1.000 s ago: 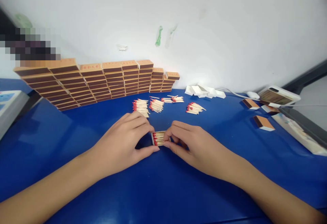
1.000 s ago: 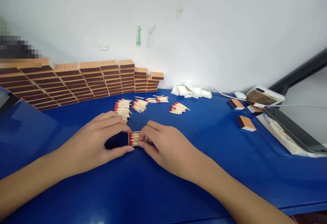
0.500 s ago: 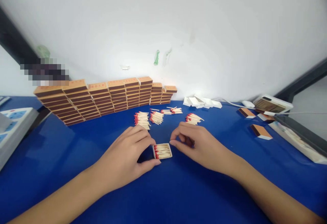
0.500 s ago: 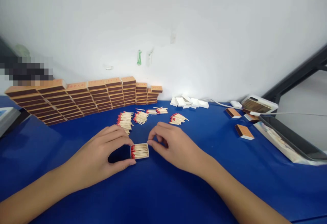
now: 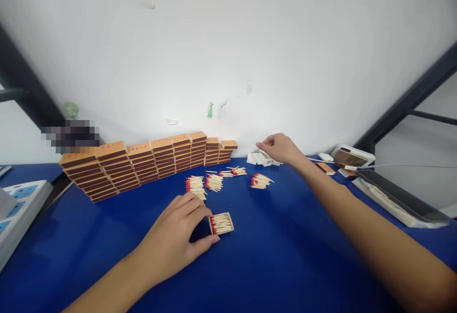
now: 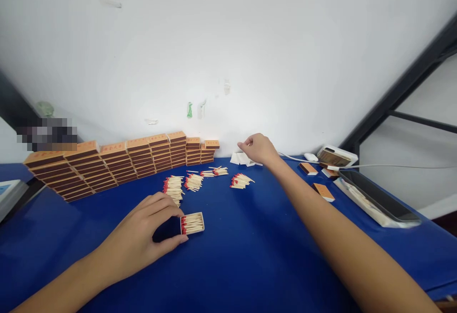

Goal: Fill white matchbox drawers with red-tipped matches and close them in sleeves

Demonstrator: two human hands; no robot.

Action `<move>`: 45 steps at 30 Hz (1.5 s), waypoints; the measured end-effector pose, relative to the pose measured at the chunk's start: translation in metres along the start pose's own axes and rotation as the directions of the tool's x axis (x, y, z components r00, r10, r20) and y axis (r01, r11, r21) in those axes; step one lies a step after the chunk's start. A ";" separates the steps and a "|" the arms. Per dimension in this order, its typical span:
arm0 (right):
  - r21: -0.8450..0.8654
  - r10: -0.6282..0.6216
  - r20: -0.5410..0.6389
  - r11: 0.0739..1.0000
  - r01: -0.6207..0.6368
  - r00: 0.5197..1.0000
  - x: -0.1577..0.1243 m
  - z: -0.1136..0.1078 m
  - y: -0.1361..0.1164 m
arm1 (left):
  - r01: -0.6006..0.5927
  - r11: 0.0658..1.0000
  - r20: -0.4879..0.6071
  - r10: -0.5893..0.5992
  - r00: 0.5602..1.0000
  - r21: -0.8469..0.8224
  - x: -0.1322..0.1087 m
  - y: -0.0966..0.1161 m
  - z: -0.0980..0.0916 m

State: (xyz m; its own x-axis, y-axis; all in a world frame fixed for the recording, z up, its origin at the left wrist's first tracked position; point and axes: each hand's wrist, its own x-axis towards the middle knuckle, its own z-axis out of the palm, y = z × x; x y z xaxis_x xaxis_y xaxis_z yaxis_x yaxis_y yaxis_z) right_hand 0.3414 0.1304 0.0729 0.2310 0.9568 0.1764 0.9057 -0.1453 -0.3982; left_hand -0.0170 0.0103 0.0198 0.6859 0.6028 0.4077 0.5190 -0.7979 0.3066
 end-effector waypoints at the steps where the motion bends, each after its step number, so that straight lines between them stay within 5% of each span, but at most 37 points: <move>1: -0.035 0.019 0.008 0.999 -0.018 1.000 0.002 0.001 0.000 | 0.001 1.000 -0.005 -0.001 1.000 0.005 0.000 -0.001 0.000; 7: -0.205 0.078 0.038 0.976 -0.069 0.996 -0.011 0.014 0.007 | 0.007 1.000 0.000 -0.007 1.000 0.019 0.000 -0.004 -0.001; 17: -0.320 -0.167 0.044 0.932 0.172 0.985 -0.044 0.022 0.003 | 0.010 1.000 0.009 -0.010 1.000 0.018 0.001 -0.006 -0.002; 23: 0.017 -0.420 0.004 0.907 0.420 0.907 -0.080 0.010 0.005 | 0.012 0.999 -0.046 -0.010 0.999 0.037 0.000 -0.008 0.000; 30: 0.404 -0.506 0.172 0.819 0.408 0.845 -0.108 -0.002 -0.012 | 0.071 0.997 -0.136 -0.071 0.988 -0.005 0.002 -0.017 -0.004; 36: 0.358 -0.602 0.161 0.774 0.522 0.782 -0.120 0.008 -0.011 | 0.080 0.997 -0.186 -0.079 0.979 -0.004 0.001 -0.022 -0.004; 40: 0.191 -0.510 0.119 0.854 0.484 0.852 -0.097 0.013 0.003 | 0.087 0.996 -0.177 -0.088 0.980 -0.012 0.001 -0.020 -0.003; 43: 0.051 -0.363 -0.019 0.930 0.363 0.932 -0.062 0.012 0.016 | 0.083 0.996 -0.151 -0.087 0.985 -0.031 0.001 -0.018 -0.002; 45: 0.022 -0.321 -0.074 0.946 0.324 0.944 -0.036 0.012 0.023 | 0.073 0.997 -0.132 -0.077 0.988 -0.036 0.000 -0.017 -0.001</move>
State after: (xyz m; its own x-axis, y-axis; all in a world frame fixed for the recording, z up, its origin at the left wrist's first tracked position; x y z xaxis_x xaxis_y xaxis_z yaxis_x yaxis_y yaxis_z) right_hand 0.3497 0.0952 0.0465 -0.0468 0.9314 0.3611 0.9238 0.1779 -0.3392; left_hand -0.0258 0.0235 0.0154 0.5704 0.6569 0.4930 0.5491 -0.7514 0.3659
